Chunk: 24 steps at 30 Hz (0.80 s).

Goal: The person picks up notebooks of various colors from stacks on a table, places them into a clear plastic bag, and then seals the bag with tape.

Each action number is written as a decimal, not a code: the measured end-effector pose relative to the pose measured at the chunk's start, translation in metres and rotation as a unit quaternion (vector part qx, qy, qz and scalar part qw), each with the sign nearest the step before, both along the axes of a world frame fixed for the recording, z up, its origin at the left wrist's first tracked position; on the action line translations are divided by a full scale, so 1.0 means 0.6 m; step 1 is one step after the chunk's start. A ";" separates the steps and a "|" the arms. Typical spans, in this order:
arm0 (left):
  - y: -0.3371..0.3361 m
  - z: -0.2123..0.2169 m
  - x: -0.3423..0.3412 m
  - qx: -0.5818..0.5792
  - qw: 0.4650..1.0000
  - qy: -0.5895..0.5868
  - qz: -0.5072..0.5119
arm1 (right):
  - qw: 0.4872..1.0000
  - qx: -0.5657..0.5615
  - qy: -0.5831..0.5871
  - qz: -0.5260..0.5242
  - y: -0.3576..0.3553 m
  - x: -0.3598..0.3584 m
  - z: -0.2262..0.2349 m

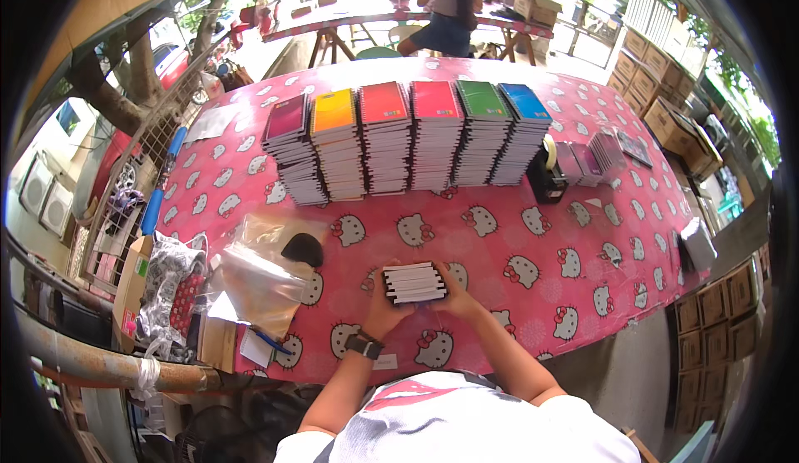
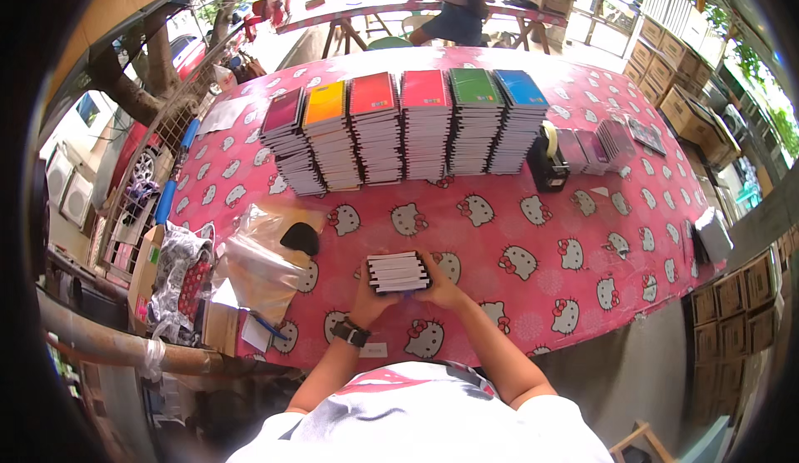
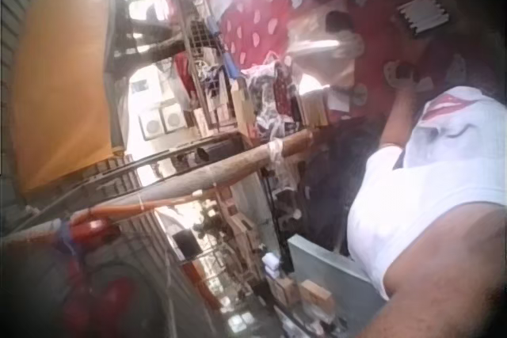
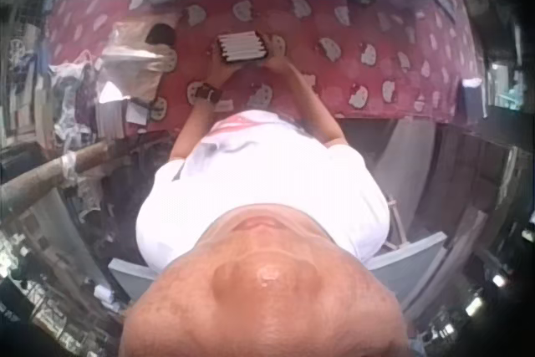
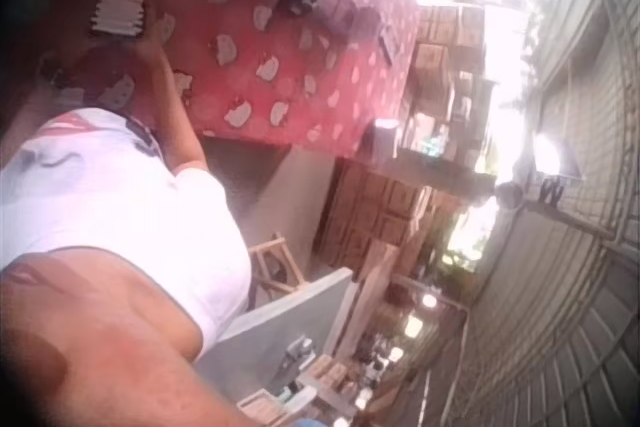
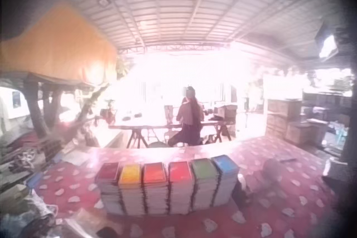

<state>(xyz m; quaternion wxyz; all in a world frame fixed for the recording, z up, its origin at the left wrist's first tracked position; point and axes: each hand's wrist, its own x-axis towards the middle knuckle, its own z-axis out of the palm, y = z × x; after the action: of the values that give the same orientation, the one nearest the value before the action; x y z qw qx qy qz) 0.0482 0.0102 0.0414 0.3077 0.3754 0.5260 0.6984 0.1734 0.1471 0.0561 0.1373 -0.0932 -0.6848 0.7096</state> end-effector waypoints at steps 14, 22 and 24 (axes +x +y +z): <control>-0.025 0.004 0.028 -0.022 0.999 -0.019 0.031 | 0.998 0.048 -0.019 -0.020 -0.012 0.006 -0.009; -0.031 -0.008 0.026 -0.057 0.994 0.072 0.056 | 0.906 0.411 -0.083 -0.051 0.010 0.008 0.019; -0.021 0.014 0.035 -0.010 0.994 0.057 0.096 | 0.892 0.434 -0.020 -0.129 0.064 0.028 0.004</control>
<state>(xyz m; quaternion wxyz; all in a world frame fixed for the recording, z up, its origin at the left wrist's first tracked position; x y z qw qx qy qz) 0.0691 -0.0025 0.0500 0.2124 0.3596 0.5830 0.6969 0.1901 0.1854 0.0585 0.2407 -0.1266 -0.9089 0.3161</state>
